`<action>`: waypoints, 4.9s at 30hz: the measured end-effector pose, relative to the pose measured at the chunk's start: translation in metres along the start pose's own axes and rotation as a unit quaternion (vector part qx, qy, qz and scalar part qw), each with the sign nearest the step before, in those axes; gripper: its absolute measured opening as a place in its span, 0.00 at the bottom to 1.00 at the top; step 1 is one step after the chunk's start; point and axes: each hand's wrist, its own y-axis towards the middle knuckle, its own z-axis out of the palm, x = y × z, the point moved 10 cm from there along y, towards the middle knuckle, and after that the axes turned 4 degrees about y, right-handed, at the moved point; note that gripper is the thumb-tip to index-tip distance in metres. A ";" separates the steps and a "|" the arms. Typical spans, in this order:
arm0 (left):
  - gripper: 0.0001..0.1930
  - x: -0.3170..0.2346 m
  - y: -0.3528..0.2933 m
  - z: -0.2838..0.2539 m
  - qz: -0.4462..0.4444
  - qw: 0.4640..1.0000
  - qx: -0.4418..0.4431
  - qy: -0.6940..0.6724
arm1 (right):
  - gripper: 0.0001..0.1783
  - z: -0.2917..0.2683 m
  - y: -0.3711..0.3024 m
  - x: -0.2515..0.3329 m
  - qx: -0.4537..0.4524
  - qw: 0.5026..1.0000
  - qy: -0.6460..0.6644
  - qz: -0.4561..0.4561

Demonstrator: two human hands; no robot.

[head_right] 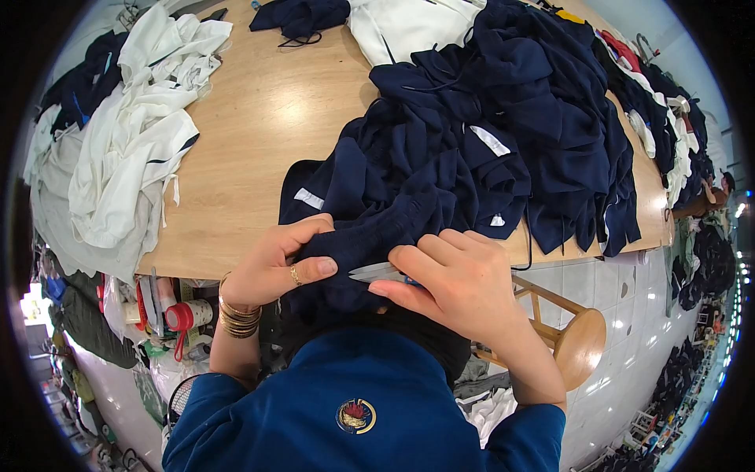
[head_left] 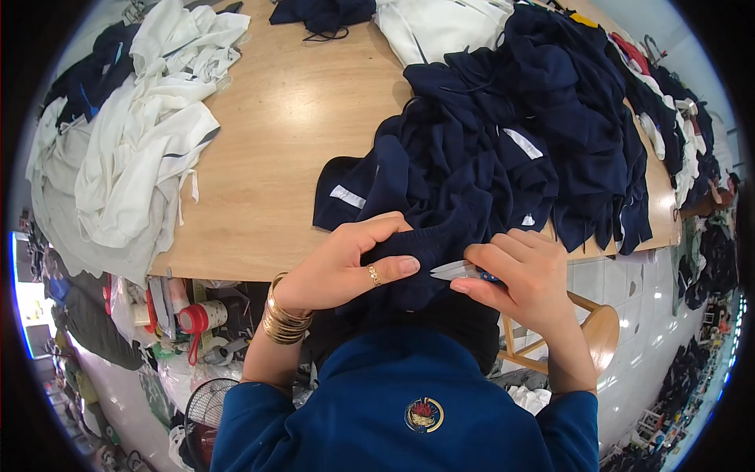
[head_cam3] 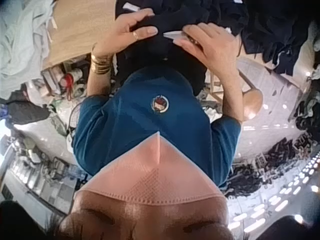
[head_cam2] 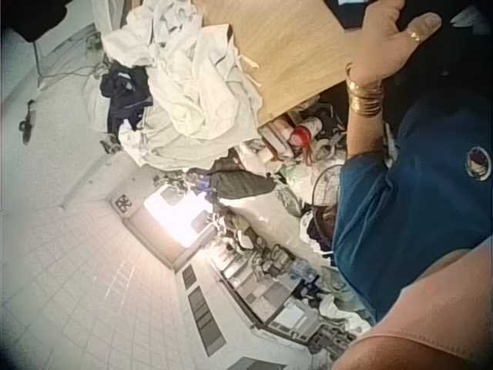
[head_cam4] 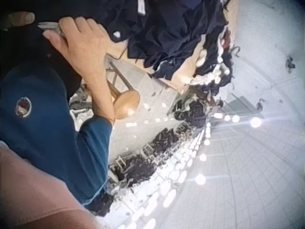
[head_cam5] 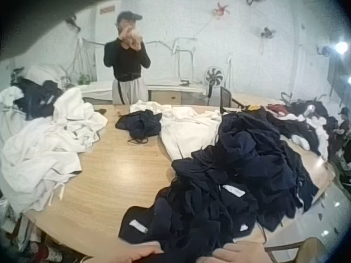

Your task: Trimming loose threads from navy blue garments using thread nippers.

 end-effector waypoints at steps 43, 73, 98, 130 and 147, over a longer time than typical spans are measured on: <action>0.14 0.054 0.018 0.061 -0.141 0.844 -0.061 -0.514 | 0.06 0.031 -0.042 -0.070 -0.147 0.821 0.444 0.326; 0.09 0.042 0.058 0.047 -0.023 0.956 -0.161 -0.244 | 0.09 0.002 -0.087 -0.103 -0.329 0.774 0.395 0.369; 0.10 -0.044 0.075 0.051 0.215 0.921 -0.063 0.319 | 0.14 0.005 -0.070 -0.117 -0.219 0.792 0.455 0.344; 0.12 -0.043 0.068 0.060 0.189 0.956 -0.056 0.217 | 0.21 -0.029 -0.087 -0.076 -0.181 0.944 0.194 0.197; 0.13 -0.046 0.069 0.062 0.193 0.957 -0.042 0.213 | 0.22 -0.037 -0.085 -0.049 -0.147 0.980 -0.031 0.133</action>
